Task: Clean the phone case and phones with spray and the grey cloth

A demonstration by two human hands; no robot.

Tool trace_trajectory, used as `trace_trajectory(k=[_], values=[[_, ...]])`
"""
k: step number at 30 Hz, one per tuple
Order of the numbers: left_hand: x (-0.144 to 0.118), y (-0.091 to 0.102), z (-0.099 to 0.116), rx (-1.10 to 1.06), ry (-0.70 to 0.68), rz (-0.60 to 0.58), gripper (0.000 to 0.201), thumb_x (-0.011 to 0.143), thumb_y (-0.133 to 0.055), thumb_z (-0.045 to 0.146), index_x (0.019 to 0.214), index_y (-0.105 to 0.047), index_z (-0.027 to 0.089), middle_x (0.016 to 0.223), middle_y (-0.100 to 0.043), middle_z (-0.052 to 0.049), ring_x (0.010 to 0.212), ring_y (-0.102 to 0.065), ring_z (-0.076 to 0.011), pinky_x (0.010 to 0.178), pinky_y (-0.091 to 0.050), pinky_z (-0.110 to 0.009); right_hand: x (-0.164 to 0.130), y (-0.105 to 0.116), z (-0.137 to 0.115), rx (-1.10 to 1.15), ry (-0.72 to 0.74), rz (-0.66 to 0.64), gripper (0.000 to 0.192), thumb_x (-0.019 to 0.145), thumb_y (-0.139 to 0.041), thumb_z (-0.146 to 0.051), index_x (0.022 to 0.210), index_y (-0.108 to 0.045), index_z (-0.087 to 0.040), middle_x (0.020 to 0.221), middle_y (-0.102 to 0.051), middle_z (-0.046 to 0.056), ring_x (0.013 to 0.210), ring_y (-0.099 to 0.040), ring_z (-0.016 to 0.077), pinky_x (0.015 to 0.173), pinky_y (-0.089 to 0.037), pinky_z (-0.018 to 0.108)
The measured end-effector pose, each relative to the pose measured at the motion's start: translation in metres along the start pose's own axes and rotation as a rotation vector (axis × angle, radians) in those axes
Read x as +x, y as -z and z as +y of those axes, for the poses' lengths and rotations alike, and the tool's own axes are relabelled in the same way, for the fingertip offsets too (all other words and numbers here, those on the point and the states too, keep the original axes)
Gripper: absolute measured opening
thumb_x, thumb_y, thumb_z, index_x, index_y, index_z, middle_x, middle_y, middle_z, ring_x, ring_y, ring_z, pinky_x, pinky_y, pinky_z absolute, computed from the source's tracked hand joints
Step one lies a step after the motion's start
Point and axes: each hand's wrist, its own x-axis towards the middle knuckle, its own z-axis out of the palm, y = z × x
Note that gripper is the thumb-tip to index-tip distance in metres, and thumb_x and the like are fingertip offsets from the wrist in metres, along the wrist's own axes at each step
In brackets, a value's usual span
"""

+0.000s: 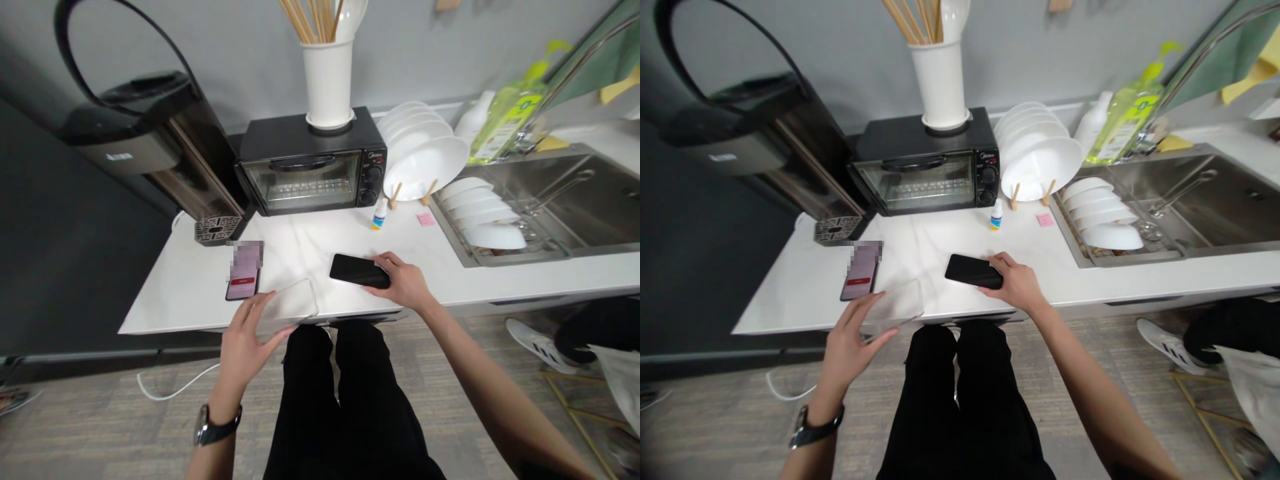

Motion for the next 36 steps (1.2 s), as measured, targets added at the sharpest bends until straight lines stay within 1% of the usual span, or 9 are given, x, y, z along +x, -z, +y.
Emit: trace_trajectory(k=[6, 10, 16, 21, 25, 27, 29, 32, 36], values=[[0.09, -0.013, 0.008, 0.013, -0.224, -0.191, 0.065, 0.099, -0.073, 0.057, 0.158, -0.057, 0.032, 0.153, -0.065, -0.011, 0.145, -0.063, -0.0347, 0.129, -0.049, -0.05, -0.001, 0.001, -0.003, 0.016, 0.018, -0.007, 0.066, 0.093, -0.072, -0.073, 0.15, -0.068, -0.04, 0.146, -0.07, 0.012, 0.1, -0.081, 0.04, 0.075, -0.067, 0.052], [0.139, -0.037, 0.016, -0.039, -0.34, -0.277, 0.068, 0.097, -0.079, 0.053, 0.157, -0.059, 0.026, 0.156, -0.065, -0.012, 0.144, -0.063, -0.0318, 0.126, -0.051, -0.046, -0.007, 0.004, -0.005, 0.067, -0.007, 0.063, 0.083, 0.09, -0.076, -0.073, 0.159, -0.06, -0.029, 0.147, -0.066, 0.018, 0.093, -0.08, 0.0377, 0.075, -0.067, 0.049], [0.18, -0.058, 0.032, -0.188, -0.507, -0.29, 0.084, 0.086, -0.09, 0.063, 0.158, -0.06, 0.033, 0.147, -0.072, -0.01, 0.14, -0.065, -0.0335, 0.121, -0.054, -0.051, 0.01, 0.018, -0.014, 0.195, -0.042, 0.282, 0.041, 0.109, -0.053, -0.052, 0.139, -0.07, -0.03, 0.128, -0.065, 0.014, 0.122, -0.072, 0.0345, 0.105, -0.062, 0.052], [0.213, -0.061, 0.035, -0.339, -0.567, -0.251, 0.092, 0.076, -0.092, 0.074, 0.154, -0.064, 0.034, 0.144, -0.074, -0.011, 0.138, -0.068, -0.0362, 0.124, -0.052, -0.055, 0.088, 0.035, -0.019, 0.58, 0.031, -0.038, 0.044, 0.094, -0.076, -0.06, 0.122, -0.079, -0.026, 0.125, -0.072, 0.011, 0.118, -0.072, 0.033, 0.108, -0.058, 0.049], [0.231, -0.076, 0.043, -0.411, -0.325, 0.018, 0.109, 0.077, -0.082, 0.087, 0.166, -0.046, 0.036, 0.162, -0.06, -0.013, 0.156, -0.052, -0.0397, 0.131, -0.042, -0.063, 0.149, 0.026, -0.021, 0.695, 0.097, -0.182, 0.053, 0.095, -0.067, -0.075, 0.089, -0.076, -0.023, 0.092, -0.076, 0.005, 0.09, -0.073, 0.0256, 0.088, -0.062, 0.04], [0.233, -0.091, 0.054, -0.556, -0.049, 0.175, 0.089, 0.105, -0.047, 0.081, 0.177, -0.013, 0.041, 0.179, -0.039, -0.012, 0.165, -0.042, -0.0334, 0.131, -0.042, -0.061, 0.168, 0.012, -0.026, 0.727, 0.096, -0.123, 0.057, 0.098, -0.057, -0.078, 0.089, -0.072, -0.024, 0.091, -0.074, 0.004, 0.091, -0.071, 0.0246, 0.09, -0.06, 0.04], [0.232, -0.106, 0.063, -0.924, 0.118, 0.116, 0.068, 0.114, -0.011, 0.068, 0.175, 0.01, 0.046, 0.181, -0.035, -0.013, 0.156, -0.055, -0.0271, 0.122, -0.052, -0.056, 0.176, -0.005, -0.033, 0.739, 0.105, -0.06, 0.054, 0.098, -0.057, -0.077, 0.091, -0.07, -0.025, 0.096, -0.075, 0.005, 0.097, -0.072, 0.0261, 0.096, -0.06, 0.043], [0.228, -0.124, 0.067, -1.3, 0.228, -0.01, 0.07, 0.112, -0.008, 0.071, 0.175, 0.009, 0.046, 0.173, -0.052, -0.012, 0.146, -0.065, -0.025, 0.12, -0.055, -0.053, 0.168, -0.028, -0.041, 0.742, 0.105, 0.028, 0.045, 0.099, -0.058, -0.07, 0.115, -0.068, -0.029, 0.116, -0.077, 0.009, 0.111, -0.073, 0.0325, 0.104, -0.059, 0.052], [0.222, -0.135, 0.056, -1.428, 0.247, -0.099, 0.075, 0.109, -0.029, 0.076, 0.175, -0.017, 0.041, 0.166, -0.061, -0.009, 0.15, -0.063, -0.0282, 0.125, -0.054, -0.058, 0.142, -0.042, -0.045, 0.725, 0.094, 0.097, 0.047, 0.102, -0.057, -0.065, 0.142, -0.056, -0.041, 0.116, -0.078, 0.008, 0.117, -0.074, 0.0419, 0.102, -0.061, 0.063]])
